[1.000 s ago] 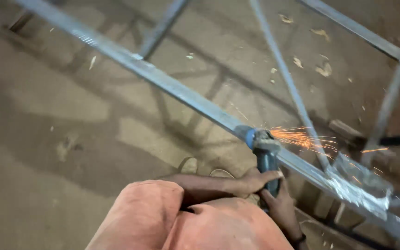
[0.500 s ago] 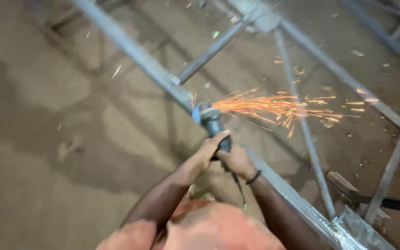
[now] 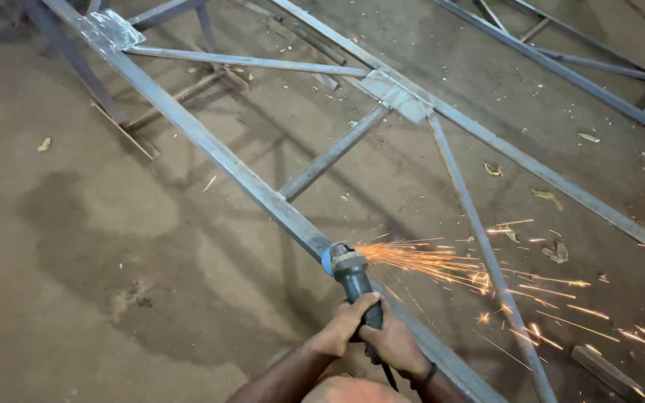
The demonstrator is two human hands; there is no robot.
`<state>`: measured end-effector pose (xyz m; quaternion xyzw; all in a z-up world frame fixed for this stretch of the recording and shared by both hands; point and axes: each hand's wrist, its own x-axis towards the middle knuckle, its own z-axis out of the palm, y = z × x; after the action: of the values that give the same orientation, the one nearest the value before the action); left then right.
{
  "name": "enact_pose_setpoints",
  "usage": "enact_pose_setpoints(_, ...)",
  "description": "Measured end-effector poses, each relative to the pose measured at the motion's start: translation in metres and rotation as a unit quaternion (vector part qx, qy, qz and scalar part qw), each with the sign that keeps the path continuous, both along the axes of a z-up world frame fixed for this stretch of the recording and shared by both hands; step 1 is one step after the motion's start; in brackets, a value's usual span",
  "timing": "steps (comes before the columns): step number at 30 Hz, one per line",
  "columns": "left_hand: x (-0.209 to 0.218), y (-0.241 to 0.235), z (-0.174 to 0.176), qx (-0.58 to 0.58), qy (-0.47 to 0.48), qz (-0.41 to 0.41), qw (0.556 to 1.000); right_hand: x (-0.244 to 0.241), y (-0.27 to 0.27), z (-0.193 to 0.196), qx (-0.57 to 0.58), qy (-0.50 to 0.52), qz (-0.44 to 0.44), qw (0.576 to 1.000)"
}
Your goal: The person uses a handheld power grinder to smooth weld joints and surface areas on a large metal frame, moving the tool along the seams and joints.
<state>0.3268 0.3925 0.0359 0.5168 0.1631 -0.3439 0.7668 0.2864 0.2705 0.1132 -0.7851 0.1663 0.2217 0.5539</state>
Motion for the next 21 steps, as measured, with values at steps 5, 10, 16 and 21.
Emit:
enact_pose_setpoints(5, 0.026, 0.006, -0.006, -0.027, -0.004, 0.006, 1.000, 0.028, 0.003, -0.013, 0.012, 0.004, -0.010, 1.000)
enact_pose_setpoints(10, 0.068, 0.022, -0.033, -0.029, -0.018, 0.026, 0.999, 0.072, 0.016, -0.046, 0.027, -0.040, 0.042, 0.998)
enact_pose_setpoints(16, 0.106, 0.056, -0.022, -0.049, 0.013, 0.073, 0.996, 0.113, 0.067, -0.019, 0.015, -0.066, 0.034, 0.997)
enact_pose_setpoints(21, 0.135, 0.092, 0.016, -0.046, 0.019, 0.090, 0.995, 0.150, 0.104, 0.008, 0.006, -0.072, 0.043, 0.996)
